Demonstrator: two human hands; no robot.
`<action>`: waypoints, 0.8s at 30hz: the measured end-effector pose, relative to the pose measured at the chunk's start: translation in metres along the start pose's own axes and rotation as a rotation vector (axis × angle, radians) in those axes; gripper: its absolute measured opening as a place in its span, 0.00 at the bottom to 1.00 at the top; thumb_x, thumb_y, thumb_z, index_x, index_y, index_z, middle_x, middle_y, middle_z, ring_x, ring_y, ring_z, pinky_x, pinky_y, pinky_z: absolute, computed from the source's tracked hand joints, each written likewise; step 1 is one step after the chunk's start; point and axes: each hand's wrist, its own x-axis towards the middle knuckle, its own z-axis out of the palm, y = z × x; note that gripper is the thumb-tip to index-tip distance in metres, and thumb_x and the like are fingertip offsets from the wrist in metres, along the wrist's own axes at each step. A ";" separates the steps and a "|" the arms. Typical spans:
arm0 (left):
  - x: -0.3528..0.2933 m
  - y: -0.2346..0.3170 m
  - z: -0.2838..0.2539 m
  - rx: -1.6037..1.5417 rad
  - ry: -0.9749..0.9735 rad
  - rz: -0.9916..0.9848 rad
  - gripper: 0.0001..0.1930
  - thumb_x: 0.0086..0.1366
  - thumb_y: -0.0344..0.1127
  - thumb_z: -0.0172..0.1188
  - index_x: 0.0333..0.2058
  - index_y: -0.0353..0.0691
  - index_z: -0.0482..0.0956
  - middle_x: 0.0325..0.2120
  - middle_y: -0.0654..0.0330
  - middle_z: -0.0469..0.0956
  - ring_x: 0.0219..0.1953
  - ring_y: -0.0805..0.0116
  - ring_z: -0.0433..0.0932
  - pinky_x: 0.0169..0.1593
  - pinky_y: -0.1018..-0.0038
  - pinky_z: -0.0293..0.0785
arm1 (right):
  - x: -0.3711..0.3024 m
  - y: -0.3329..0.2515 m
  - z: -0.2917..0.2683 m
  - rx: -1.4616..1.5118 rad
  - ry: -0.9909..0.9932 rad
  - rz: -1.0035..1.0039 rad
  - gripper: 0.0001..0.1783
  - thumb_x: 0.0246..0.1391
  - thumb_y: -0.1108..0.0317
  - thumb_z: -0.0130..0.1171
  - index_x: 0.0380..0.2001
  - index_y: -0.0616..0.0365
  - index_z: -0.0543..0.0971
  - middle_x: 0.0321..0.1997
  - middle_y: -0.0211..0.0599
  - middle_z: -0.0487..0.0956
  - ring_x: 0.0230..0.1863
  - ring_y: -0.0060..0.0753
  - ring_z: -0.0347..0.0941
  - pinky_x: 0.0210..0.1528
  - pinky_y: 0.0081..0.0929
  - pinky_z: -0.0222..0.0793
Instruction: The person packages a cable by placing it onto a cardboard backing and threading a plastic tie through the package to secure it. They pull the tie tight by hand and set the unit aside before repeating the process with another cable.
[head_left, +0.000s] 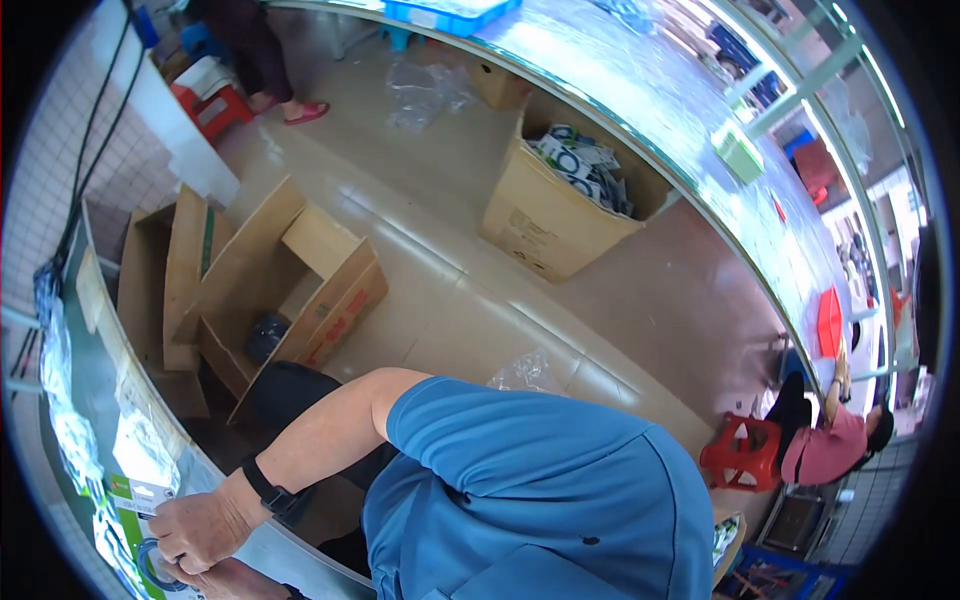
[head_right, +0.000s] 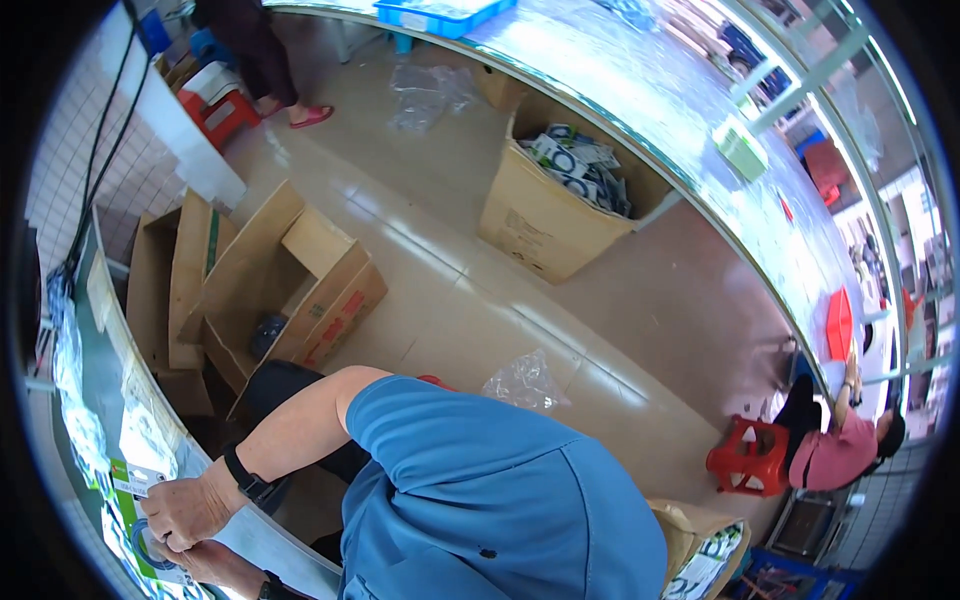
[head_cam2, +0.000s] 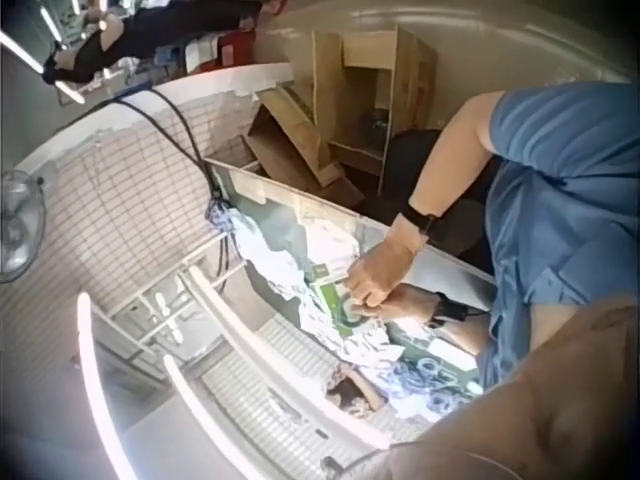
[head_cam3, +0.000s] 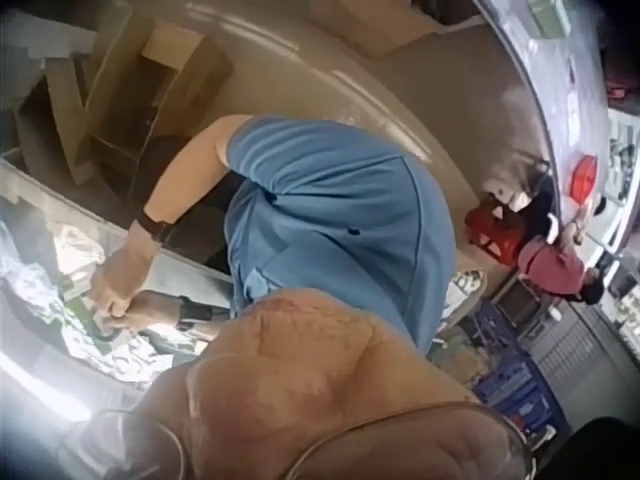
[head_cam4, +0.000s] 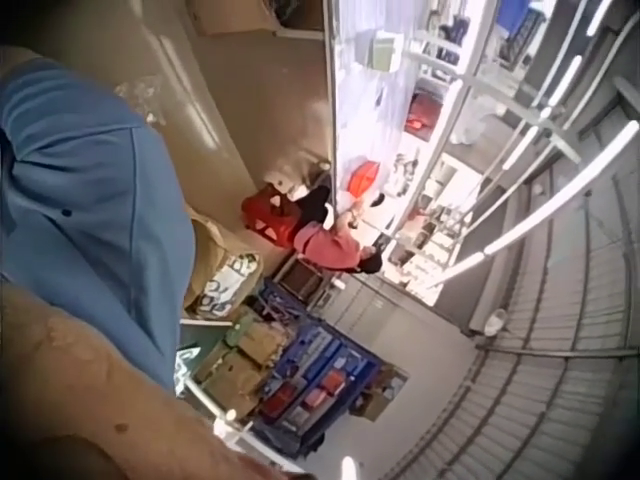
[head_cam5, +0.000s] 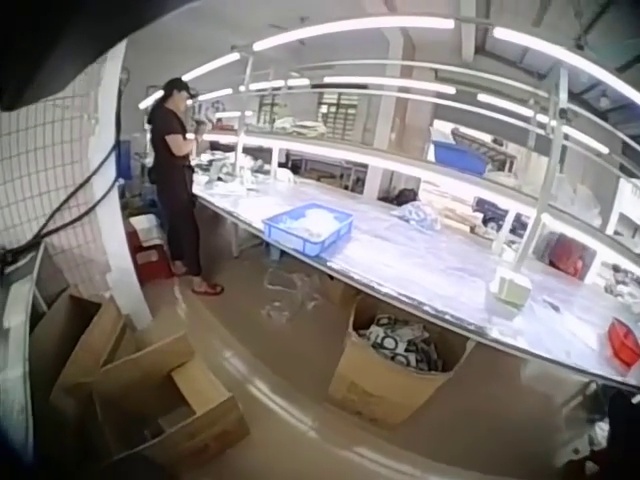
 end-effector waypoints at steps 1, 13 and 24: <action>-0.002 0.001 -0.010 0.080 0.009 0.068 0.19 0.76 0.48 0.52 0.54 0.41 0.77 0.45 0.46 0.80 0.45 0.48 0.81 0.45 0.54 0.74 | 0.003 -0.004 0.006 0.006 -0.051 -0.001 0.08 0.54 0.65 0.72 0.23 0.53 0.89 0.28 0.33 0.86 0.34 0.32 0.78 0.31 0.31 0.74; -0.021 -0.063 -0.070 0.150 0.040 0.003 0.20 0.74 0.46 0.55 0.59 0.42 0.74 0.55 0.46 0.77 0.52 0.44 0.79 0.50 0.45 0.73 | 0.010 -0.057 0.093 0.350 -0.041 -0.139 0.12 0.52 0.70 0.63 0.15 0.52 0.80 0.21 0.29 0.78 0.29 0.34 0.75 0.30 0.32 0.71; -0.091 -0.134 -0.146 0.310 0.442 -0.323 0.10 0.76 0.33 0.50 0.47 0.41 0.80 0.27 0.59 0.78 0.26 0.66 0.77 0.28 0.62 0.71 | 0.020 -0.143 0.141 0.870 -0.407 -0.210 0.08 0.57 0.78 0.59 0.38 0.54 0.83 0.41 0.39 0.86 0.39 0.40 0.83 0.36 0.36 0.78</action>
